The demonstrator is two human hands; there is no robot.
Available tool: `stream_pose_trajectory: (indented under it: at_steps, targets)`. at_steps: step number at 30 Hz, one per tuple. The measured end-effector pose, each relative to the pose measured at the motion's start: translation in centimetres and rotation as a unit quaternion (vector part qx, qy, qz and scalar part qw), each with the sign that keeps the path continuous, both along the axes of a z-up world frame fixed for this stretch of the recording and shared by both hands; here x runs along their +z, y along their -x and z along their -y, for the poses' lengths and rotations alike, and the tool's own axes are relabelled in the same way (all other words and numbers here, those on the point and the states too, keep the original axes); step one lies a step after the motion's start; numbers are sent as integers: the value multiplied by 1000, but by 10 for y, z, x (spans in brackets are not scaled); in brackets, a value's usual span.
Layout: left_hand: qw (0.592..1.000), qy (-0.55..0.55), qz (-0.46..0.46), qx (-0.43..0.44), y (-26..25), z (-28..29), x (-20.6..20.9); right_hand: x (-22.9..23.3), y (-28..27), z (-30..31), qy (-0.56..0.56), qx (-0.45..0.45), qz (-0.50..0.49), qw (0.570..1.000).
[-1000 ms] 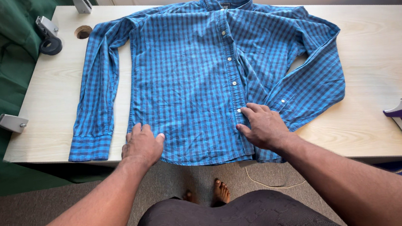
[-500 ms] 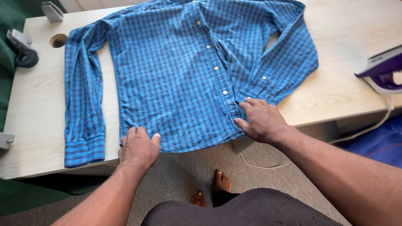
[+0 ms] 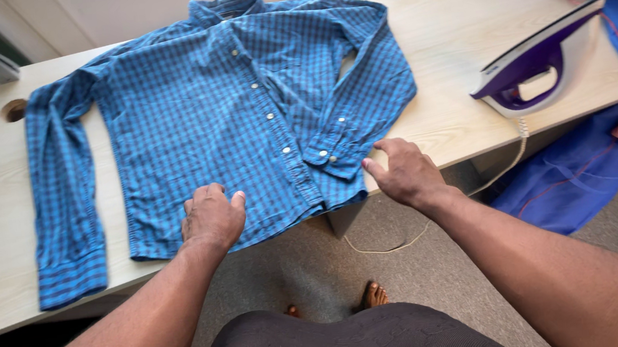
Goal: The person irons a blue checkered shirt laid out on a wooden table. They use a purple and white iron to smooth the front and sleeves, occasionally adjusting the fabric with their left hand. The shirt remains on the table throughout the process.
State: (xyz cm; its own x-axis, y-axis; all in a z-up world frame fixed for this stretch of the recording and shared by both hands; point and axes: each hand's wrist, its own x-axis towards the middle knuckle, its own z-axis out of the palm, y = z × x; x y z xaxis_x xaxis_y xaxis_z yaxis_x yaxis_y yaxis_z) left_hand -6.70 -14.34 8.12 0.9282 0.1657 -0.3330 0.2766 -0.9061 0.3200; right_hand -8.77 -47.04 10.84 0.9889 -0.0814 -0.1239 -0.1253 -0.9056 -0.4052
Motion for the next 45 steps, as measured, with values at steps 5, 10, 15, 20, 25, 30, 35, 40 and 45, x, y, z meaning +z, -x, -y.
stream_pose_trajectory:
  at_steps: [5,10,15,20,25,30,35,40,45]
  targets:
    - [999,19,24,-13,-16,62,-6,-7,-4,78,-97,-158,28,982]
    - [997,51,41,-28,-31,131,-8,-2,-4,160,-72,-254,116,958]
    - [995,72,46,-56,-49,200,2,5,-2,211,-66,-266,184,944]
    - [991,98,45,-81,-66,262,15,9,2,242,-49,-296,235,925]
    - [988,102,44,-106,-80,309,25,6,2,270,-36,-299,267,915]
    - [987,105,44,-113,-87,333,26,-4,-5,291,-25,-287,282,915]
    - [988,102,40,-112,-91,342,28,-10,-13,303,-78,-267,229,933]
    - [989,99,43,-102,-93,346,29,-13,-20,305,-134,-269,182,936]
    - [992,85,39,-85,-96,343,31,-24,-23,308,-205,-241,180,931]
